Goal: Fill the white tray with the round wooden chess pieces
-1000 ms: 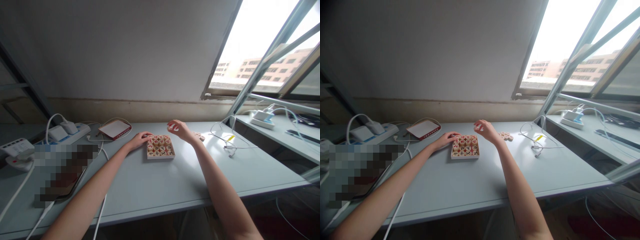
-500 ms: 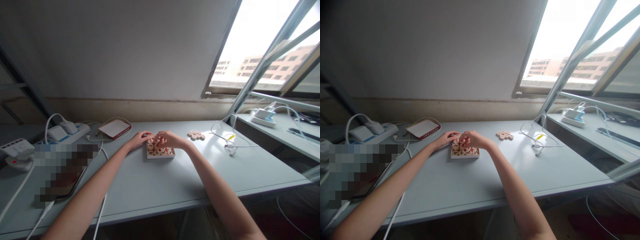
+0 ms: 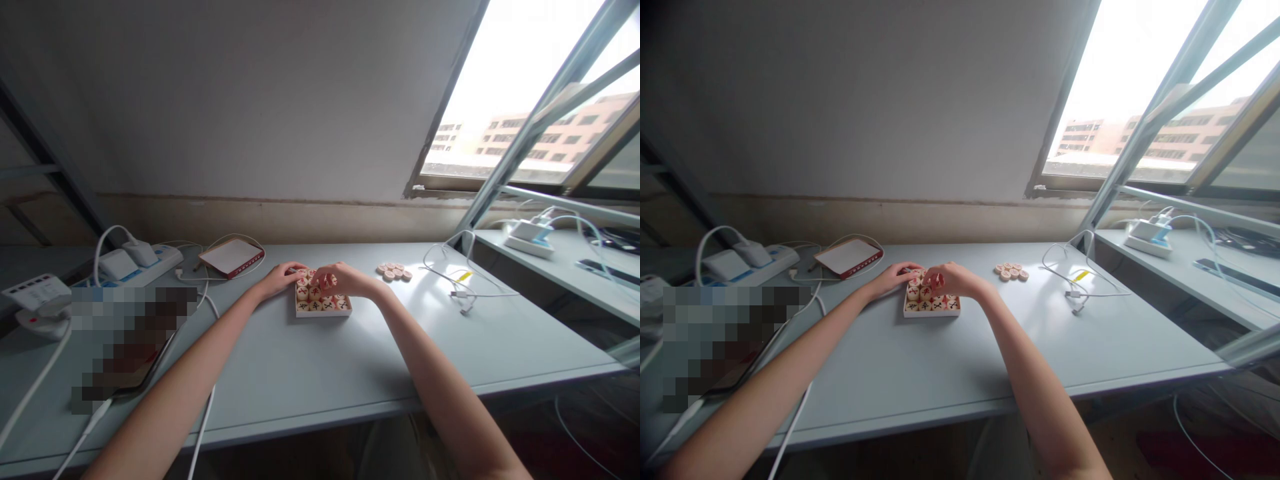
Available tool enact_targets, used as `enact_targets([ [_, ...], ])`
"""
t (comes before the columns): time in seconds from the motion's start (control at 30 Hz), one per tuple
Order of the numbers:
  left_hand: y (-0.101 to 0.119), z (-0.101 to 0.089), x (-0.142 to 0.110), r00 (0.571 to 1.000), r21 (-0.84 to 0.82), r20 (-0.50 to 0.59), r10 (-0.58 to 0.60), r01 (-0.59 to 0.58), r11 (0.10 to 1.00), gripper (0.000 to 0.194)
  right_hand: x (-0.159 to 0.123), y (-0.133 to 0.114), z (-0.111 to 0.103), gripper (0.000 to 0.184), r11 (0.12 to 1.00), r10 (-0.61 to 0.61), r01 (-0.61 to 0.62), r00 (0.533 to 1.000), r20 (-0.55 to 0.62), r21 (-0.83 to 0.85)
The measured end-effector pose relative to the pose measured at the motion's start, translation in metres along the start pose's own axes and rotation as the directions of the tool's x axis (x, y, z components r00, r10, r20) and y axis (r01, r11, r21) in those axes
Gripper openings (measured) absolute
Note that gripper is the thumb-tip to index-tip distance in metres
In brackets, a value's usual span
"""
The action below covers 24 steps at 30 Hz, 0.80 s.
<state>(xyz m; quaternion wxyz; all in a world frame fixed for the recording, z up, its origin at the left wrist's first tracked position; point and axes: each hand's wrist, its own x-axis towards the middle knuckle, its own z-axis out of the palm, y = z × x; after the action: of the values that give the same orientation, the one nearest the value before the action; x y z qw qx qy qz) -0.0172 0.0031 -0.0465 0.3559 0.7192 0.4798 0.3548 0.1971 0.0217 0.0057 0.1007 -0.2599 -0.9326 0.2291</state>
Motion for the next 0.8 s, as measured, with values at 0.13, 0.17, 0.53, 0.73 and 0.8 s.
enact_targets([
  [0.13, -0.001, 0.000, 0.000, 1.000, 0.005, -0.002, 0.007, -0.007, 1.000, 0.038, -0.001, -0.001, -0.001, 0.028, 1.000, -0.002, 0.002, 1.000, -0.011, 0.007],
  [0.17, -0.001, 0.000, 0.000, 1.000, 0.006, -0.001, 0.008, -0.007, 1.000, 0.037, -0.001, -0.001, -0.001, 0.028, 1.000, -0.004, 0.004, 1.000, -0.014, 0.006],
  [0.53, -0.002, 0.001, 0.001, 1.000, -0.017, -0.007, -0.005, 0.005, 1.000, 0.039, -0.002, 0.005, -0.007, 0.024, 1.000, -0.008, 0.006, 0.996, -0.085, -0.022],
  [0.73, -0.006, 0.000, 0.002, 1.000, -0.046, 0.009, -0.017, 0.018, 0.999, 0.039, -0.027, 0.052, -0.012, 0.026, 0.829, 0.202, -0.449, 0.795, -0.572, -0.333],
  [0.8, -0.008, 0.000, 0.003, 0.999, -0.052, 0.004, -0.033, 0.033, 0.998, 0.041, -0.045, 0.075, -0.005, 0.037, 0.684, 0.267, -0.599, 0.736, -0.622, -0.416],
])
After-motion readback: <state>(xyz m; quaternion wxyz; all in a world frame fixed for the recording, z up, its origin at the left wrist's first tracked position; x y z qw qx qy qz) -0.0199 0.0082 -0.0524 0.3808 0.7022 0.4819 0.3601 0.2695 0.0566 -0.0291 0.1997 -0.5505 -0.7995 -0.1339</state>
